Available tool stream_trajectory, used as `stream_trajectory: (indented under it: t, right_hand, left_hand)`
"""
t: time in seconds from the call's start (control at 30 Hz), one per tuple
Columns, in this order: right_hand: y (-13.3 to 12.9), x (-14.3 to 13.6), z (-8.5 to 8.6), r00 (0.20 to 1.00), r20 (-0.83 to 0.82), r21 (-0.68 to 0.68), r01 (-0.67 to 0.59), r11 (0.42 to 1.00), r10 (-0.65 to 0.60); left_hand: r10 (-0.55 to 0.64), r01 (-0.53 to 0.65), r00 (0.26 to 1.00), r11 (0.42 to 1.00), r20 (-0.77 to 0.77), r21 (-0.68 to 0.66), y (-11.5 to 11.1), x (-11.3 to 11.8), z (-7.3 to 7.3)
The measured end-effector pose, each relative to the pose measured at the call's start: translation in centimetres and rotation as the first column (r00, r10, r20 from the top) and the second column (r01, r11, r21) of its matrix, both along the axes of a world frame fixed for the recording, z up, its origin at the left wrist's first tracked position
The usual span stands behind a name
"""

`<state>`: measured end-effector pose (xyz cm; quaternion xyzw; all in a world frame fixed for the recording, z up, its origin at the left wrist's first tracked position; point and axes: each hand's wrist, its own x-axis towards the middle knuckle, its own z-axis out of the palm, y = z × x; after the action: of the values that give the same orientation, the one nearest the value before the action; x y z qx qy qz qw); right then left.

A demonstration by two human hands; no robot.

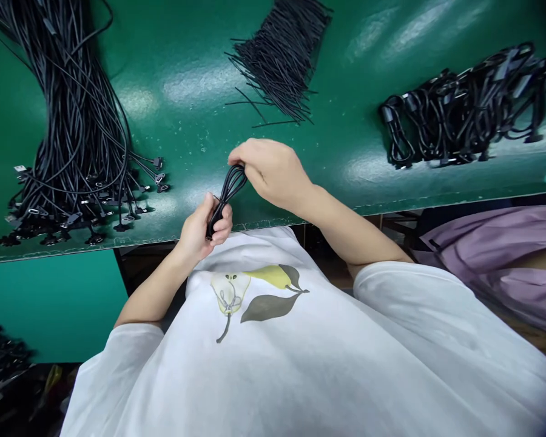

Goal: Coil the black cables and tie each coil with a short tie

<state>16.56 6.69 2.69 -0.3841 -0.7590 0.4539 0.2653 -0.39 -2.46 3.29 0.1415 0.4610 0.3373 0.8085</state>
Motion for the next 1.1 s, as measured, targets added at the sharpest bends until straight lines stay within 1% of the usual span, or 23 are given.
stream_trajectory:
  t: [0.03,0.07,0.1,0.13,0.17,0.2,0.23,0.27,0.3,0.37,0.5,0.57,0.67,0.77,0.83,0.9,1.0,1.1]
  right_hand:
    - [-0.1,0.3,0.3,0.991,0.126,0.137,-0.065,0.988,0.048]
    - [-0.1,0.6,0.6,0.967,0.234,0.251,-0.159,0.955,0.099]
    - [-0.2,0.9,0.8,0.933,0.324,0.332,-0.268,0.904,0.157]
    - [-0.2,1.2,0.9,0.890,0.401,0.377,-0.376,0.847,0.217]
    - [-0.3,1.5,0.8,0.842,0.466,0.388,-0.469,0.793,0.270]
    - [-0.4,1.7,0.6,0.793,0.522,0.370,-0.542,0.755,0.313]
    - [-0.5,1.9,0.3,0.751,0.567,0.337,-0.587,0.736,0.339]
    - [-0.7,2.1,-0.1,0.722,0.599,0.304,-0.606,0.735,0.347]
    - [-0.9,2.2,-0.4,0.706,0.620,0.284,-0.608,0.741,0.342]
    - [-1.3,2.4,-0.9,0.703,0.636,0.288,-0.600,0.747,0.319]
    - [-2.0,3.0,-1.8,0.727,0.637,0.343,-0.565,0.750,0.257]
    - [-2.3,3.7,-2.5,0.735,0.643,0.358,-0.536,0.764,0.214]
    - [-2.6,5.0,-3.8,0.747,0.657,0.375,-0.442,0.815,0.103]
    - [-3.1,5.8,-4.5,0.772,0.635,0.402,-0.311,0.861,-0.018]
    - [-3.3,5.8,-4.4,0.787,0.613,0.415,-0.244,0.877,-0.071]
    - [-3.4,5.5,-4.1,0.796,0.598,0.423,-0.210,0.881,-0.098]
    - [-3.4,5.0,-3.3,0.812,0.577,0.429,-0.210,0.878,-0.088]
    - [-3.6,4.7,-2.5,0.820,0.566,0.426,-0.204,0.882,-0.084]
  left_hand:
    - [-0.012,0.011,1.000,0.999,-0.015,-0.038,0.2,0.2,-0.3]
    - [-0.027,0.025,0.999,0.997,-0.029,-0.068,0.4,0.3,-0.5]
    - [-0.042,0.039,0.998,0.995,-0.039,-0.089,0.6,0.4,-0.7]
    - [-0.062,0.057,0.997,0.993,-0.043,-0.107,0.8,0.4,-0.9]
    - [-0.084,0.079,0.996,0.990,-0.042,-0.119,0.9,0.4,-1.0]
    - [-0.107,0.102,0.994,0.987,-0.037,-0.127,1.0,0.4,-1.1]
    - [-0.134,0.129,0.991,0.983,-0.029,-0.132,1.1,0.3,-1.2]
    - [-0.161,0.157,0.987,0.979,-0.020,-0.132,1.2,0.3,-1.3]
    - [-0.183,0.180,0.983,0.975,-0.017,-0.128,1.3,0.2,-1.4]
    - [-0.208,0.203,0.978,0.972,-0.029,-0.116,1.3,0.3,-1.9]
    - [-0.215,0.208,0.973,0.974,-0.084,-0.085,1.2,0.4,-2.8]
    - [-0.203,0.201,0.975,0.979,-0.090,-0.029,1.3,0.1,-3.0]
    - [-0.141,0.150,0.986,0.984,-0.093,0.095,1.7,-0.7,-3.2]
    - [-0.102,0.139,0.977,0.971,-0.190,0.195,2.1,-1.2,-3.6]
    - [-0.063,0.135,0.962,0.955,-0.266,0.263,2.3,-1.2,-3.9]
    - [-0.030,0.141,0.949,0.930,-0.313,0.339,2.5,-1.1,-4.0]
    - [-0.039,0.193,0.934,0.891,-0.355,0.410,2.7,-1.2,-3.8]
    - [-0.067,0.221,0.934,0.879,-0.351,0.422,2.6,-1.3,-3.3]
